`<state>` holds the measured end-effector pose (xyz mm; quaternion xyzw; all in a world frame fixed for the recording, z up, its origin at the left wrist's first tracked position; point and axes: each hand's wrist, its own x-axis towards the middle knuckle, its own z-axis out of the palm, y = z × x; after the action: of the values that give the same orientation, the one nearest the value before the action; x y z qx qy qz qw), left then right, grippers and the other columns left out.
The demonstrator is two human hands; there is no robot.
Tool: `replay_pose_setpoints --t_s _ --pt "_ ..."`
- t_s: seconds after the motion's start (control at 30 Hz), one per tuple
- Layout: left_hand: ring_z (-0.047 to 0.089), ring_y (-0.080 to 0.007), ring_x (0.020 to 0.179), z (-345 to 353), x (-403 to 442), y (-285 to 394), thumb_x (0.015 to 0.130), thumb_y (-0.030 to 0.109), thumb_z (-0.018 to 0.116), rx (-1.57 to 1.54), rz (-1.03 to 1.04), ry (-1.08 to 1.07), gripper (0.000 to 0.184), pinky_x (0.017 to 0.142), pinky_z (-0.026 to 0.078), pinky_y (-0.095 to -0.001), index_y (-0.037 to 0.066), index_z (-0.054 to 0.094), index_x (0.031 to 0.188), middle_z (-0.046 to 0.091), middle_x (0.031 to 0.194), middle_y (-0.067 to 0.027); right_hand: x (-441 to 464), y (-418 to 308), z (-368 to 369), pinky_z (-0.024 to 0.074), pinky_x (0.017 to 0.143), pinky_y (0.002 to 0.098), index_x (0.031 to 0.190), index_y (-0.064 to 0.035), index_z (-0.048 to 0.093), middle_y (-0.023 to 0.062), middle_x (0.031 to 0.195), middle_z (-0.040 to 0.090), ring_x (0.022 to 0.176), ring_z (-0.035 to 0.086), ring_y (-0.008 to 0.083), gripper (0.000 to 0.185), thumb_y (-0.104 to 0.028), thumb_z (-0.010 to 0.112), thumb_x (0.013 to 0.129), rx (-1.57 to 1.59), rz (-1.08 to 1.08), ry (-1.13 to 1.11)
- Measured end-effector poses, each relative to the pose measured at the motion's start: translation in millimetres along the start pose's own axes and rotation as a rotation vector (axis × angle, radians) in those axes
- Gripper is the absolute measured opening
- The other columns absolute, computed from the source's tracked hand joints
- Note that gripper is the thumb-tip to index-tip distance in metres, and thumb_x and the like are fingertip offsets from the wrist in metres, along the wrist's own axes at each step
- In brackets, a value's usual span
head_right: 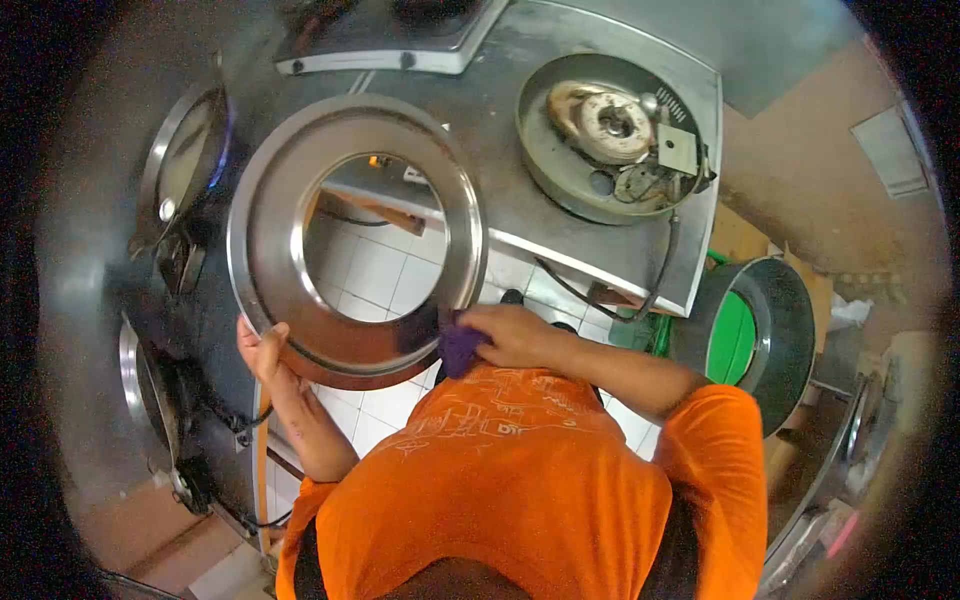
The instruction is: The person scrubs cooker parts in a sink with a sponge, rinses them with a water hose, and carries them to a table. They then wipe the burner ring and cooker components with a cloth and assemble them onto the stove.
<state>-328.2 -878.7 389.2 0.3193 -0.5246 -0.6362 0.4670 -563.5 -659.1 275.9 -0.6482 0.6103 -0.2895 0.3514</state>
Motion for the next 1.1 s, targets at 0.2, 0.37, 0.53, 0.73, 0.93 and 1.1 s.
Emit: replay_pose_setpoints --t_s 0.2,0.37,0.53,0.73,0.93,1.1 --pt "0.06 -0.0208 0.091 3.3 37.4 7.4 0.071 0.006 0.058 0.174 0.066 0.189 0.051 0.086 0.047 -0.0314 -0.001 0.052 0.122 0.06 0.105 -0.0106 4.6 75.2 -176.9 0.0493 0.079 0.0309 0.114 0.0022 0.055 0.0116 0.094 0.065 0.086 0.062 0.017 0.036 -0.003 0.055 0.079 0.06 0.315 1.097" --pt "0.058 -0.024 0.097 13.0 30.6 22.4 0.072 0.009 0.06 0.212 0.146 0.304 0.057 0.087 0.048 -0.0355 0.001 0.049 0.127 0.058 0.11 -0.0119 77.3 183.5 -301.4 0.0498 0.08 0.0482 0.114 -0.0035 0.058 0.0205 0.092 0.066 0.092 0.062 0.0414 0.035 -0.012 0.063 0.08 -0.663 0.43 0.837" --pt "0.056 -0.0247 0.103 30.3 0.7 31.8 0.073 0.009 0.059 0.34 0.194 0.517 0.058 0.092 0.045 -0.0381 -0.001 0.048 0.129 0.056 0.115 -0.0137 138.0 246.9 -308.1 0.0433 0.093 0.0474 0.111 -0.0077 0.062 0.0173 0.091 0.068 0.092 0.065 0.0346 0.032 -0.009 0.059 0.079 -0.865 0.262 0.283" --pt "0.056 -0.0265 0.105 -0.1 -32.5 23.0 0.072 0.006 0.059 0.306 0.176 0.614 0.059 0.094 0.043 -0.0408 0.0 0.047 0.13 0.056 0.119 -0.0156 160.5 256.2 -251.0 0.0268 0.109 0.0482 0.106 -0.0128 0.07 0.0076 0.089 0.071 0.091 0.067 0.0238 0.03 -0.018 0.047 0.086 -1.193 0.104 -0.357" --pt "0.056 -0.0243 0.105 7.0 -42.1 14.0 0.073 0.004 0.062 0.275 0.16 0.624 0.059 0.097 0.043 -0.0403 -0.001 0.047 0.129 0.057 0.118 -0.0134 144.8 244.2 -199.2 0.0236 0.111 0.048 0.106 -0.0091 0.069 0.0081 0.096 0.071 0.096 0.067 0.0224 0.03 -0.02 0.049 0.087 -1.185 0.106 -0.394" --pt "0.057 -0.024 0.104 -9.5 -31.1 5.2 0.072 0.004 0.063 0.27 0.156 0.647 0.058 0.097 0.043 -0.0406 -0.002 0.048 0.128 0.058 0.117 -0.0135 87.4 227.7 -180.8 0.042 0.096 0.041 0.104 -0.0109 0.069 0.0134 0.085 0.07 0.085 0.068 0.0245 0.029 -0.019 0.053 0.082 -1.012 0.044 -0.574"
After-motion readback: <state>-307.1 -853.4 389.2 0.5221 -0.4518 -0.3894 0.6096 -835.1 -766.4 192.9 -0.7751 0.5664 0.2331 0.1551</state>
